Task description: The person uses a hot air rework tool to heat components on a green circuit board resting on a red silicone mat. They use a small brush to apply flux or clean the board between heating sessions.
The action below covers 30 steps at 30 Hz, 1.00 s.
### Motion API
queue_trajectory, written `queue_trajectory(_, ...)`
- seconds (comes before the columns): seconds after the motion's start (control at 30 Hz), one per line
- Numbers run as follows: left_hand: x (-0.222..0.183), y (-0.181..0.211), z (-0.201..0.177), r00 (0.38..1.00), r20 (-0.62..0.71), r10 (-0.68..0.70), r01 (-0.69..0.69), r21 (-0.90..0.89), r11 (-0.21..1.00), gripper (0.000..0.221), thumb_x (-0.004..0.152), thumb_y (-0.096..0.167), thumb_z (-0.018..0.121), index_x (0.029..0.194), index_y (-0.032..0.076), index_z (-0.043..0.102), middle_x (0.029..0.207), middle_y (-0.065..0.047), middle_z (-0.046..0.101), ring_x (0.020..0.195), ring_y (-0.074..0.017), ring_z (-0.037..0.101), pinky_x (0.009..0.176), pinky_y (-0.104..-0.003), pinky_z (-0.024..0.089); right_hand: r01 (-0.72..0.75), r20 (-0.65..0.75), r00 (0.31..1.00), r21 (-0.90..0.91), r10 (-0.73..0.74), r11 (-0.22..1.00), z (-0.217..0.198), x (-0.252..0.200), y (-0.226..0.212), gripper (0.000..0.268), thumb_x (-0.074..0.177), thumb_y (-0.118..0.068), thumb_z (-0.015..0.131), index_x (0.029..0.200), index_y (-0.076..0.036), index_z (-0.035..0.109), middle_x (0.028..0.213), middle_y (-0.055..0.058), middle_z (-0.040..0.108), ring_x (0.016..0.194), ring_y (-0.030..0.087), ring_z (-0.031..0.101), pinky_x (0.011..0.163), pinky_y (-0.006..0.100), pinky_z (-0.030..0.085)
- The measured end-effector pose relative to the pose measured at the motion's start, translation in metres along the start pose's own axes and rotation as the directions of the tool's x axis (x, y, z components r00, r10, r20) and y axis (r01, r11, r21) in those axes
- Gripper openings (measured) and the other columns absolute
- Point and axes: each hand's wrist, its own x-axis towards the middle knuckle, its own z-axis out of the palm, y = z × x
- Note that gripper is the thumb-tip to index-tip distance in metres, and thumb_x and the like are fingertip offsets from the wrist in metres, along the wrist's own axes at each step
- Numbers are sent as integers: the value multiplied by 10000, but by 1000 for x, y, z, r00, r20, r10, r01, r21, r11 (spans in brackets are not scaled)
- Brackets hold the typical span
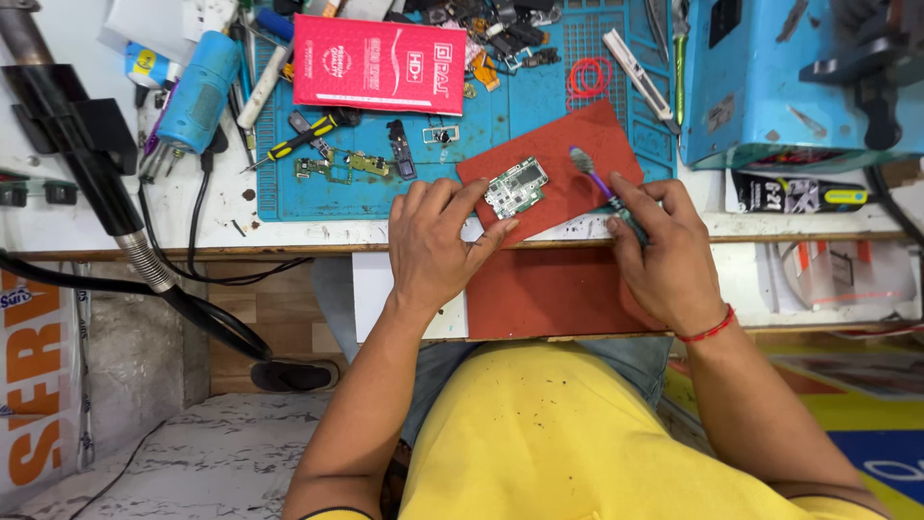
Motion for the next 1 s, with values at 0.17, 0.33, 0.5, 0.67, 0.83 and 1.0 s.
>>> queue_trajectory(0.17, -19, -21, -11, 960, -260, -102, 28, -271, 962, 530, 810, 259, 893, 1244, 66, 658, 1048, -70, 607, 872, -210, 587, 757, -349, 509, 131, -96, 986, -50, -135, 990, 15, -24, 16, 381, 955, -36, 706, 1334, -61, 673, 1125, 181, 572, 951, 321, 628, 827, 401, 521)
queue_trajectory(0.33, -45, -100, -40, 629, -364, -687, -89, -911, 402, 473, 939, 167, 766, 1341, 17, 567, 1104, -51, 610, 888, -131, 584, 780, -278, 540, 189, -32, 981, -36, -190, 981, 24, -60, 31, 346, 917, -36, 737, 1258, -93, 715, 1087, 132, 637, 908, 282, 679, 774, 378, 555)
queue_trajectory(0.5, -57, -164, -86, 398, -77, -914, -534, -830, -162, 547, 923, 310, 713, 1254, -69, 497, 1024, -173, 584, 854, -235, 623, 839, -356, 596, 212, 0, 977, -13, -213, 977, 27, -65, 35, 263, 905, -73, 761, 1167, -94, 743, 1080, 109, 690, 916, 269, 688, 774, 372, 564)
queue_trajectory(0.67, -39, -212, -86, 521, -271, -809, -681, -704, -203, 486, 906, 301, 763, 1144, -56, 536, 1041, -154, 617, 882, -208, 647, 842, -305, 603, 249, 43, 968, -51, -247, 967, 24, -61, 28, 252, 873, -88, 756, 1125, -103, 759, 1036, 93, 705, 906, 292, 690, 759, 385, 568)
queue_trajectory(0.83, -5, -206, -99, 473, -343, -811, -686, -721, -96, 471, 893, 270, 762, 1155, -71, 568, 1008, -156, 658, 854, -193, 656, 816, -287, 603, 281, 26, 960, -76, -280, 957, 23, -58, 25, 254, 844, -110, 762, 1098, -106, 755, 1027, 89, 708, 920, 299, 696, 774, 388, 571)
queue_trajectory(1.0, -9, -151, -101, 513, -444, -734, -609, -792, 53, 389, 960, 335, 719, 1204, 59, 597, 905, -70, 657, 761, -124, 617, 663, -253, 503, 47, 91, 993, 218, -69, 975, 13, -56, 19, 353, 852, -164, 759, 1195, -92, 717, 1131, 102, 699, 954, 224, 723, 728, 332, 613)
